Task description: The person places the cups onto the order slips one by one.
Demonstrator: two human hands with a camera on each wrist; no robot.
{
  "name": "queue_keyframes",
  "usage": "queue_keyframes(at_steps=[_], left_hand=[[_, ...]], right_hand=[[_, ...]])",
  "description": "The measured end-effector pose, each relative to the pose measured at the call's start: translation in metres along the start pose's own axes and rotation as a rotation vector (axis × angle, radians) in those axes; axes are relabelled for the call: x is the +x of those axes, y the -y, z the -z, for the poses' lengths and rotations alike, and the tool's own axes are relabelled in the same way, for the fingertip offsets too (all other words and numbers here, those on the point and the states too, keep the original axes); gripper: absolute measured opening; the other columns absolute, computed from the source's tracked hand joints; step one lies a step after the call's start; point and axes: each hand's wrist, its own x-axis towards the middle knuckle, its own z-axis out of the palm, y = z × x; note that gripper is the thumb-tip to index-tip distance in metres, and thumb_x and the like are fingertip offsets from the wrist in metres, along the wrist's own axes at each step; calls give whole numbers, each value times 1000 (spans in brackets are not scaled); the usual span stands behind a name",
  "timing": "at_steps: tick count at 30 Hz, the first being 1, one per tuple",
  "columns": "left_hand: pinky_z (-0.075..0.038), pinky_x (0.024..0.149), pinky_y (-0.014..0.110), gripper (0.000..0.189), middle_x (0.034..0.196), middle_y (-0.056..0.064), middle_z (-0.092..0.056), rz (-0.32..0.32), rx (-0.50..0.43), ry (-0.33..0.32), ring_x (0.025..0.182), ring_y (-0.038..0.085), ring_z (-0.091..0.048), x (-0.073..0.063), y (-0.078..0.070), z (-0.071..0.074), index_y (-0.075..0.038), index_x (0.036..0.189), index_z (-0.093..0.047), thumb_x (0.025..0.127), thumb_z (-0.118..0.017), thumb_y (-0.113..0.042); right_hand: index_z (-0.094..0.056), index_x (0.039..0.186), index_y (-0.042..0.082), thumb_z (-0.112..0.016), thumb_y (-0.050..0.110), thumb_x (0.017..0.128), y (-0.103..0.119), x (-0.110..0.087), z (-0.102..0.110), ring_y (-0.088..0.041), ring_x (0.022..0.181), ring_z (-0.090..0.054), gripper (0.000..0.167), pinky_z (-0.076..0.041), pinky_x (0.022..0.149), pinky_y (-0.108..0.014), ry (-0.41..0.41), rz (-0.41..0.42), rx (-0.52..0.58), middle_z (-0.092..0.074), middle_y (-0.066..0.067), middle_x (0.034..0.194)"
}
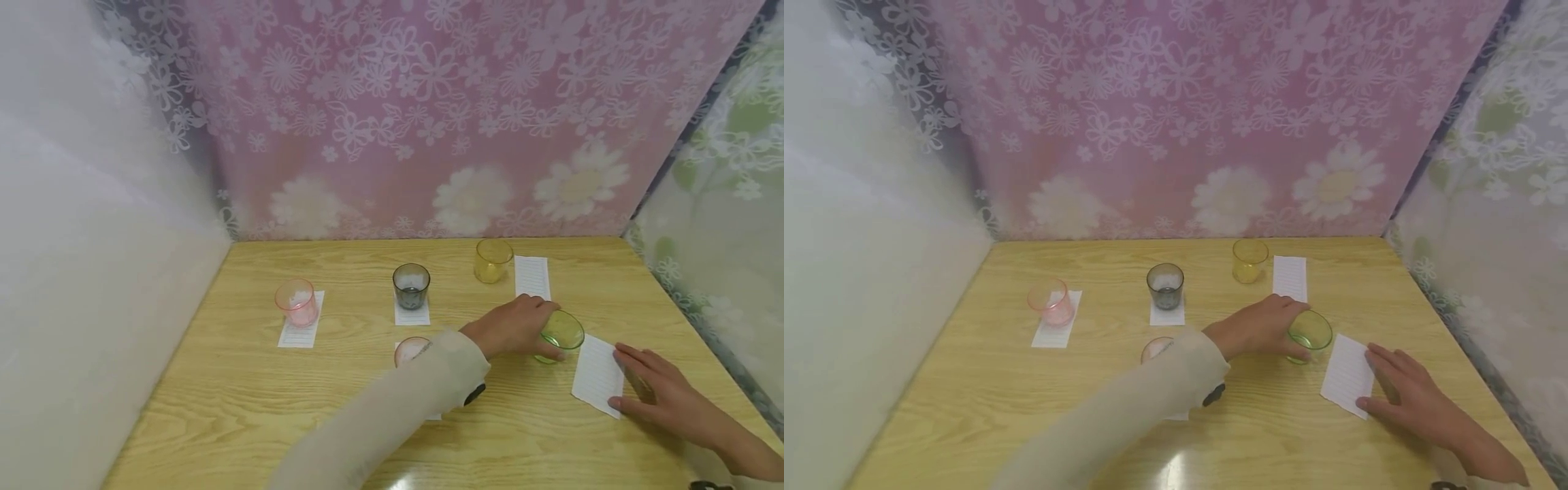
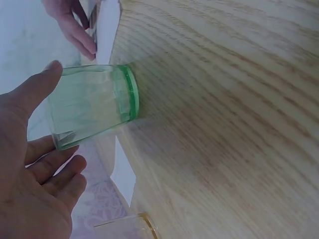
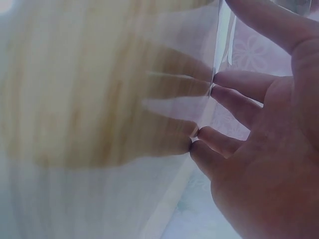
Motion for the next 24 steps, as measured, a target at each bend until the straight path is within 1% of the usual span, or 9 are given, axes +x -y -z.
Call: queue_keyframes(at_steps=[4,7,8,10,12,14,17,20,24], left_hand=[[-45,108,12,85,152,-14,-58,-7,-5,-39,138,2,-53,0,1,-5,-25,164,-47,96,-75,-68],[-44,109,12,85,153,-14,-57,-13,-19,-56,139,2,-53,0,1,-8,-25,164,-48,96,-75,-67],[-44,110,12,85,153,-13,-57,-11,-26,-59,139,2,-53,0,2,-9,-24,164,-47,96,-75,-67],[-43,111,11,85,155,-14,-56,-4,-40,-57,141,2,-52,0,2,-11,-25,164,-46,96,-75,-67],[-43,111,11,85,155,-14,-56,-5,-51,-61,141,2,-52,-1,3,-12,-25,164,-46,96,-76,-66],[-43,109,10,85,153,-14,-56,-8,-63,-67,139,1,-52,-1,3,-13,-25,164,-47,95,-76,-65],[-43,107,9,85,152,-13,-58,-13,-83,-87,137,1,-53,-2,4,-12,-24,163,-49,94,-79,-65],[-42,111,10,86,153,-13,-57,-5,-107,-100,139,2,-53,-2,6,-12,-24,163,-49,94,-80,-64],[-40,117,12,87,159,-13,-53,8,-120,-96,146,3,-50,-3,7,-11,-25,165,-46,94,-78,-65]], right_hand=[[-43,164,-4,-93,17,83,1,1,1,28,145,2,97,4,116,0,-2,26,-15,-14,35,166],[-43,163,-7,-91,18,85,0,1,1,25,149,4,94,7,117,-2,13,6,-5,-12,38,166],[-42,163,-8,-90,18,87,0,0,1,14,159,5,93,9,121,-6,24,-8,9,-11,40,165],[-41,163,-9,-88,18,90,0,0,0,-20,171,2,91,13,131,-20,48,-43,48,-10,42,164],[-38,163,-10,-85,19,93,-1,-1,0,-54,166,-7,90,16,136,-40,70,-71,82,-9,42,163],[-37,163,-11,-84,19,94,-1,-2,-1,-73,154,-13,88,18,135,-56,85,-83,101,-9,41,163],[-37,162,-13,-83,21,96,-1,-1,-1,-71,158,-5,88,19,134,-58,103,-90,100,-7,43,164],[-37,162,-14,-82,20,96,1,1,1,-67,161,2,87,19,132,-62,119,-99,121,-4,47,163],[-34,164,-13,-82,17,96,5,5,4,-70,159,8,88,14,124,-80,149,-107,193,-3,49,163]])
